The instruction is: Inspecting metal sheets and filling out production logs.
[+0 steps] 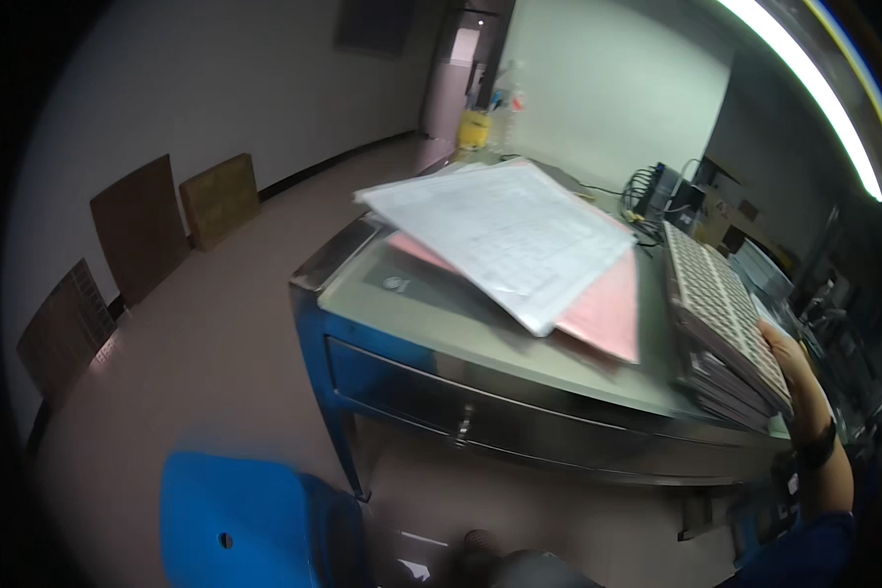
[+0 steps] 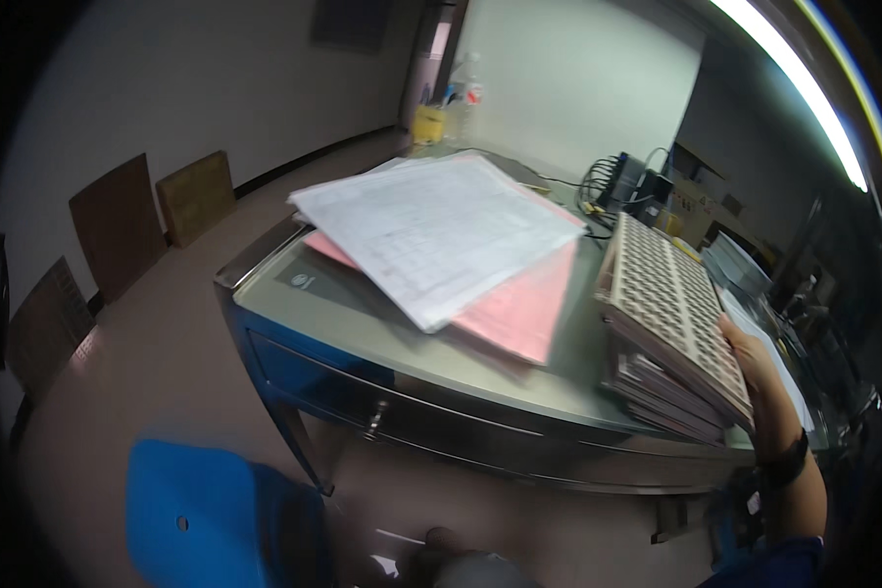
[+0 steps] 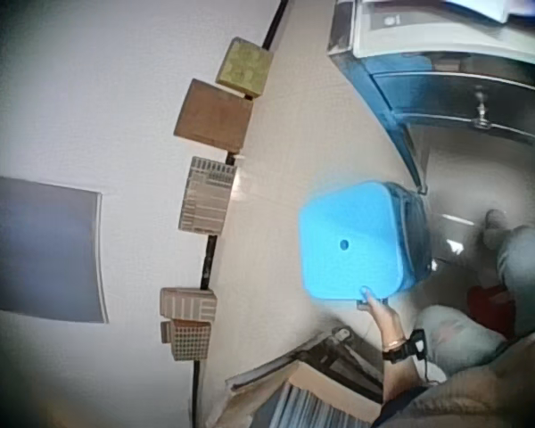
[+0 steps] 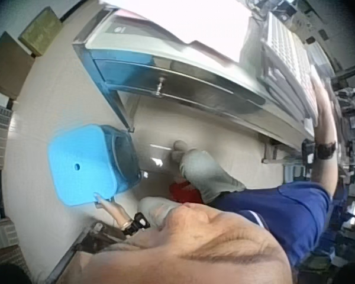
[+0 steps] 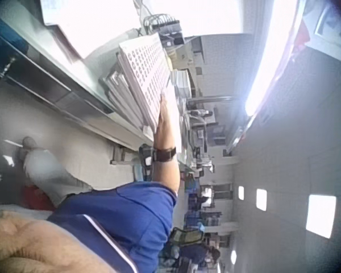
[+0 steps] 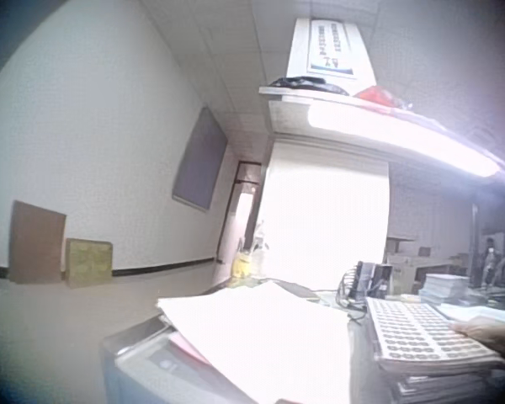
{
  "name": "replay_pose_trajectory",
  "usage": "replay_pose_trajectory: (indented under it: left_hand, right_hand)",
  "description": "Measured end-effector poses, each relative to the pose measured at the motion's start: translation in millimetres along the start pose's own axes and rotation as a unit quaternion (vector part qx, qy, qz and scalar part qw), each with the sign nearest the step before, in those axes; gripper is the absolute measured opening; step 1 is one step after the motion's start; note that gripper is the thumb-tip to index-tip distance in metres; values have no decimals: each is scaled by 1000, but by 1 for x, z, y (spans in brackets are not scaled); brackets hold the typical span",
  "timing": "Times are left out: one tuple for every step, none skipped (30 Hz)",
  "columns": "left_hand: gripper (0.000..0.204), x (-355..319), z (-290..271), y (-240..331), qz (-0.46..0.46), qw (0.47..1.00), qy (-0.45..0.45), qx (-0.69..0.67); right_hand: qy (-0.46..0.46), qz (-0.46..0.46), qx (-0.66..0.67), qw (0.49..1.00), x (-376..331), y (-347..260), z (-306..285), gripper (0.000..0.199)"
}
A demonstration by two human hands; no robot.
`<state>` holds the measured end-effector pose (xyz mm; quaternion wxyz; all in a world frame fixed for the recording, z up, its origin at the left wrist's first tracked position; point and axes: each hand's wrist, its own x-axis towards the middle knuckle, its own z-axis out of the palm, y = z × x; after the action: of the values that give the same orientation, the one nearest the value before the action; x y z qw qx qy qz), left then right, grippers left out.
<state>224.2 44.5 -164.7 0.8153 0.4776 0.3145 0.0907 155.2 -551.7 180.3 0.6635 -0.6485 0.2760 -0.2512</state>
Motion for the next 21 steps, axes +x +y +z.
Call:
replay_pose_trajectory:
  left_hand:
    - [68, -9, 3, -5, -22, 1000, -18, 2]
    - [68, -18, 8, -9, -51, 998, -37, 1]
    - [68, -33, 8, -8, -71, 996, -49, 6]
    - [67, -49, 5, -1, -80, 995, -52, 13]
    - [67, -65, 3, 6, -84, 995, -58, 21]
    - [67, -80, -1, 14, -84, 994, -60, 32]
    - [67, -96, -4, 20, -85, 994, -61, 43]
    - [67, -111, -7, 27, -85, 993, -60, 56]
    - [67, -131, -11, 30, -90, 992, -59, 67]
    - [67, -148, -17, 33, -91, 991, -50, 80]
    - [67, -163, -23, 35, -95, 990, -40, 93]
    - [67, -177, -31, 39, -98, 989, -32, 101]
    - [67, -198, -38, 46, -103, 988, -25, 110]
    - [67, -204, -44, 44, -90, 990, -20, 108]
    - [66, -206, -54, 38, -98, 986, -40, 125]
    - [65, -202, -63, 29, -108, 981, -66, 146]
    - [62, -189, -74, 13, -122, 981, -53, 139]
    - [62, -190, -70, 14, -115, 982, -51, 140]
    - [61, -197, -64, 13, -112, 985, -40, 127]
    - [59, -199, -60, 13, -109, 987, -29, 113]
    - [56, -188, -74, -1, -101, 989, -53, 98]
  right_hand:
    - [-4, 0, 38, 999, -7, 0, 19, 34]
    - [20, -7, -12, 1000, -17, -7, 25, 33]
    - [-4, 5, 57, 998, -26, -8, 44, 31]
    - [-34, 21, 94, 995, -43, -16, 70, 30]
    - [-65, 20, 127, 990, -44, -13, 72, 31]
    - [-89, 21, 146, 985, -43, -11, 76, 32]
    - [-93, 12, 168, 981, -43, -10, 77, 32]
    - [-98, 5, 191, 977, -41, -7, 77, 32]
    - [-106, -5, 212, 972, -34, -2, 64, 32]
    - [-118, -1, 226, 967, -34, -1, 61, 32]
    - [-113, -2, 224, 968, -33, 0, 59, 32]
    - [-109, -8, 221, 969, -36, -5, 57, 32]
    - [-140, -5, 269, 953, -32, -5, 51, 32]
    - [-149, -5, 279, 949, -30, -10, 48, 32]
    - [-173, 7, 290, 941, -26, -13, 47, 32]
    - [-191, 18, 300, 935, -24, -14, 45, 32]
    - [-173, 39, 288, 941, -19, -16, 45, 31]
    - [-176, 40, 294, 939, -20, -16, 51, 31]
    - [-169, 30, 309, 935, -25, -18, 59, 31]
    - [-163, 21, 323, 932, -29, -20, 66, 30]
    - [-175, 17, 323, 930, -27, -20, 69, 30]
